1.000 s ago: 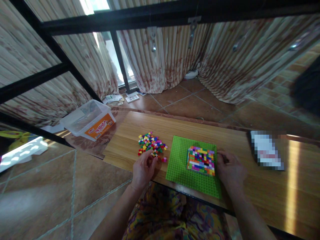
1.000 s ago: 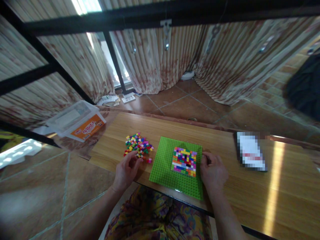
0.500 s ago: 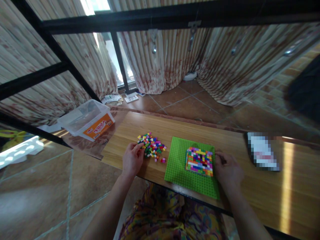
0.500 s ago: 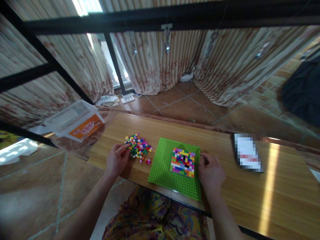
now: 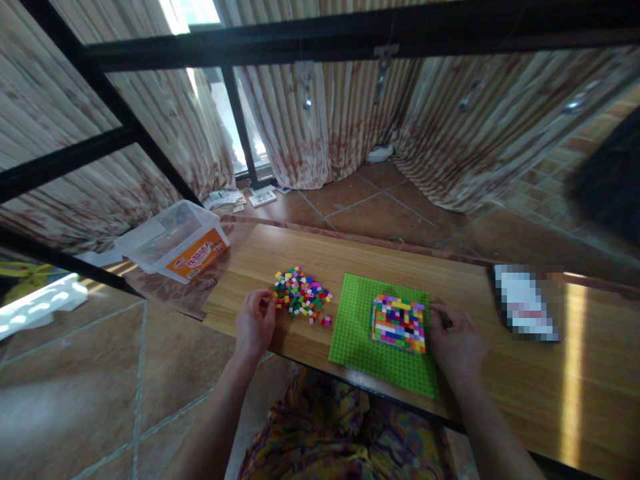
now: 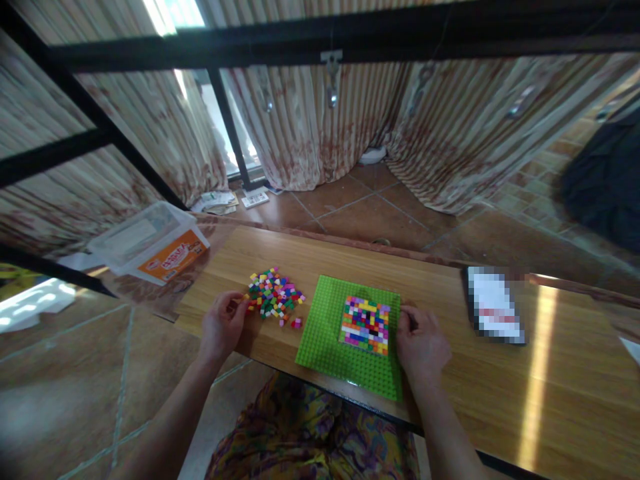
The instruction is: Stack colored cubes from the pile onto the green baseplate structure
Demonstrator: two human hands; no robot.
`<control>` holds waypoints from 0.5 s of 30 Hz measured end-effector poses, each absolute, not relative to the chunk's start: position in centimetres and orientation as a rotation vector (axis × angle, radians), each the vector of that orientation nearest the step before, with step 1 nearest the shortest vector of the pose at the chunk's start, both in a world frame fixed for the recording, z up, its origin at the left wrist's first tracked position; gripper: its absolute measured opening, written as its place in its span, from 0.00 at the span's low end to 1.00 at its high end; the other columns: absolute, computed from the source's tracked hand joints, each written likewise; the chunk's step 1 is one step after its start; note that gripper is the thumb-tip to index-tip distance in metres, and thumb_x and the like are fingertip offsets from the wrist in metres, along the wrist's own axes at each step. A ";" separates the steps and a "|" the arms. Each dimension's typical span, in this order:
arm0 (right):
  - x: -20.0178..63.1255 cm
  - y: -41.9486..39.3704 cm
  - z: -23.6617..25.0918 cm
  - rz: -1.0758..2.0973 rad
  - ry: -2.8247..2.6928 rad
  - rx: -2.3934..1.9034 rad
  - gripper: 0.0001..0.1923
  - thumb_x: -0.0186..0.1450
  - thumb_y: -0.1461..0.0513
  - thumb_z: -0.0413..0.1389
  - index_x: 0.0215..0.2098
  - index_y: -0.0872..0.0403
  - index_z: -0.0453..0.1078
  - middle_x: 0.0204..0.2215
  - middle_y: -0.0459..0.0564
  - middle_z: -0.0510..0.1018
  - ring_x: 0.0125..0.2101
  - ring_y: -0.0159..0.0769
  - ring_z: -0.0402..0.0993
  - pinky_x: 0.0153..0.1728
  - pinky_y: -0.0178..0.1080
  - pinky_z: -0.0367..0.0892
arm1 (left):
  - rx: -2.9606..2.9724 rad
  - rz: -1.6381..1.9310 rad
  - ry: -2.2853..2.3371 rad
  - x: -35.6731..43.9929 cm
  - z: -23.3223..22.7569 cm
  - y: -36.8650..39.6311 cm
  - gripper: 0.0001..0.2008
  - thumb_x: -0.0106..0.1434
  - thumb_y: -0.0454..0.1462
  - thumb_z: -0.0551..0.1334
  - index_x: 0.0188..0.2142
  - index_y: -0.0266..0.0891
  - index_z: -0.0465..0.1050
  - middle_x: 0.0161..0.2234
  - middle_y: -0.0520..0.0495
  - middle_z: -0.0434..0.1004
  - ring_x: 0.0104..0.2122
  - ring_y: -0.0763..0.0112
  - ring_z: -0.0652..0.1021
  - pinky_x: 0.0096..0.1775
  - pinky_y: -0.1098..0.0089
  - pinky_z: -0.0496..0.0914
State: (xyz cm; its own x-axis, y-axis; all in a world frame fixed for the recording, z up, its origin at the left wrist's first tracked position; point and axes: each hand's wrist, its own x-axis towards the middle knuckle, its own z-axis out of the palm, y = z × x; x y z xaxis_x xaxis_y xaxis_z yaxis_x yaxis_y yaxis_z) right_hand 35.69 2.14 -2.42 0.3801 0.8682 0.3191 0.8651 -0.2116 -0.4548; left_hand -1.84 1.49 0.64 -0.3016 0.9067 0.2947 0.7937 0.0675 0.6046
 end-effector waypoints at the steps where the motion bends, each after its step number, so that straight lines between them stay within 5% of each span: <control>1: 35.7 2.2 -2.5 0.007 -1.484 -2.074 0.16 0.64 0.56 0.50 0.38 0.54 0.77 0.33 0.50 0.77 0.28 0.34 0.67 0.27 0.34 0.55 | 1.728 1.049 2.179 -2.1 0.5 1.4 0.08 0.63 0.40 0.57 0.37 0.38 0.71 0.33 0.47 0.75 0.30 0.68 0.75 0.35 0.68 0.70; 15: 35.7 2.1 -2.2 0.035 -1.488 -2.077 0.15 0.64 0.56 0.50 0.38 0.54 0.77 0.33 0.51 0.77 0.30 0.35 0.68 0.28 0.35 0.56 | 1.907 1.029 1.994 -1.8 0.5 1.2 0.09 0.63 0.38 0.58 0.38 0.40 0.76 0.40 0.44 0.74 0.40 0.64 0.76 0.42 0.66 0.72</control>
State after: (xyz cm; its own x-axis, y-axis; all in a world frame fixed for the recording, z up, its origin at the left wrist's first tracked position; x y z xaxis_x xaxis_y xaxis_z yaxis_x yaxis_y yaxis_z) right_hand 35.74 2.15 -2.23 0.3782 0.8750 0.3021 0.8599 -0.2112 -0.4647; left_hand -1.76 1.23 0.49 -0.1501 0.9369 0.3156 0.8002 -0.0724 0.5954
